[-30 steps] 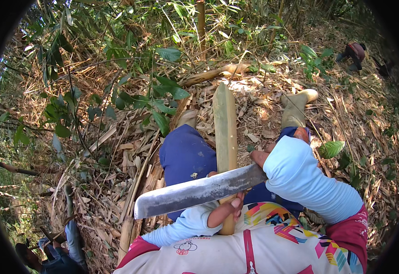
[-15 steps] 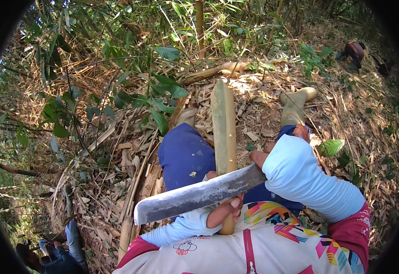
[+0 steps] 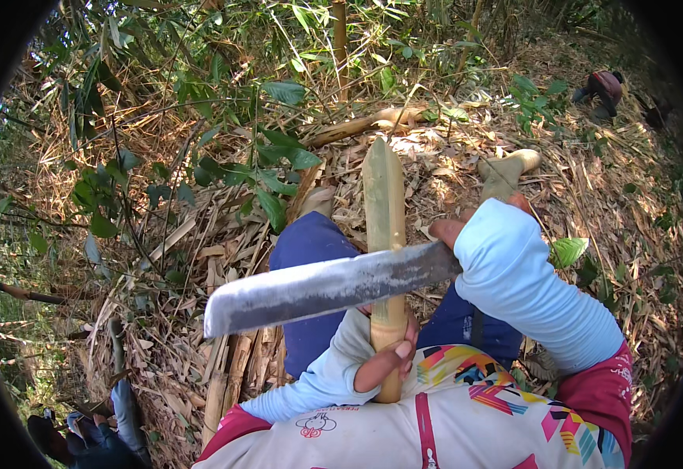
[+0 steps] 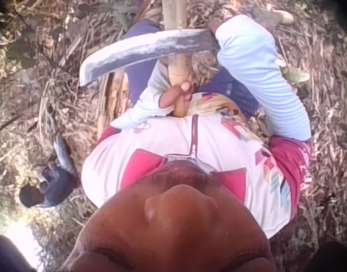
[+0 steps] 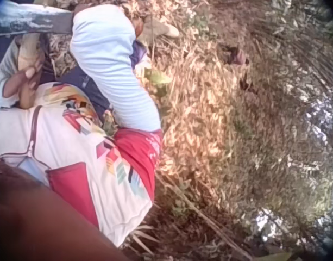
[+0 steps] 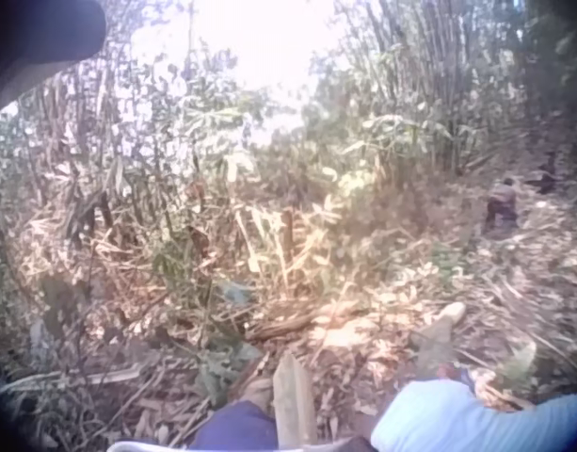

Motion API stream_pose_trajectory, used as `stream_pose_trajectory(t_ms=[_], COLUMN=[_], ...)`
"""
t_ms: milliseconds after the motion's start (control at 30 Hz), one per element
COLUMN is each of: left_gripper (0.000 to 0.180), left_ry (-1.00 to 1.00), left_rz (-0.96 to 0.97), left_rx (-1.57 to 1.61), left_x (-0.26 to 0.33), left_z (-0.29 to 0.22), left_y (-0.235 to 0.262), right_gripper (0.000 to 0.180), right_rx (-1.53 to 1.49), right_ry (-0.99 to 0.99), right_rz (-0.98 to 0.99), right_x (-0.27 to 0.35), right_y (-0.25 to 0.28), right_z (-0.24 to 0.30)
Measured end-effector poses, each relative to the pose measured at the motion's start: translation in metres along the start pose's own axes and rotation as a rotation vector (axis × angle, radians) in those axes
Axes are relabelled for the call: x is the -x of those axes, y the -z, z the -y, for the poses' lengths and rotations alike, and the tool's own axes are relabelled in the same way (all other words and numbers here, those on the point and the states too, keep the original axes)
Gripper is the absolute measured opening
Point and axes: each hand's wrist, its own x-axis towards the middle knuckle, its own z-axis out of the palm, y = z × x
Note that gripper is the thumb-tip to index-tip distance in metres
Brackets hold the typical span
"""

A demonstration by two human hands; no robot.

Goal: The person sits on the ground in a bamboo forest and uses a large machete to split a long bamboo stalk. They hold the stalk vertically between their legs and repeatedly strike it with the machete to split it into smaller sections.

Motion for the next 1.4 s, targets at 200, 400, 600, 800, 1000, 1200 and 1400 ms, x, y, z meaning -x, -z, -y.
stream_pose_trajectory(t_ms=[200,400,600,800,1000,1200,1400], left_gripper=[0.034,0.038,0.046,0.046,0.049,0.051,0.049], left_ry=[-0.016,-0.058,-0.073,-0.081,-0.051,-0.115,-0.09], left_rz=[-0.02,0.004,-0.002,-0.016,0.005,-0.042,-0.014], left_rx=[0.008,-0.034,-0.014,-0.009,-0.035,0.032,0.044], left_x=[0.0,0.003,0.002,0.003,0.002,0.005,0.003], left_z=[0.0,0.006,0.004,0.008,0.006,0.011,0.009], left_y=[-0.001,0.002,0.001,-0.001,0.002,-0.002,0.0], right_gripper=[0.036,0.034,0.028,0.034,0.031,0.035,0.037], right_rx=[0.02,0.04,0.04,-0.027,0.027,-0.032,-0.026], right_ry=[0.032,0.064,0.051,0.016,0.067,-0.018,0.022], right_rz=[0.06,0.017,0.02,0.007,0.056,0.08,0.028], right_x=[0.006,0.0,-0.005,-0.007,-0.001,-0.014,-0.01], right_y=[0.001,0.0,0.01,0.01,0.005,0.011,0.009], right_z=[0.0,-0.002,-0.002,-0.005,0.0,-0.002,-0.005])
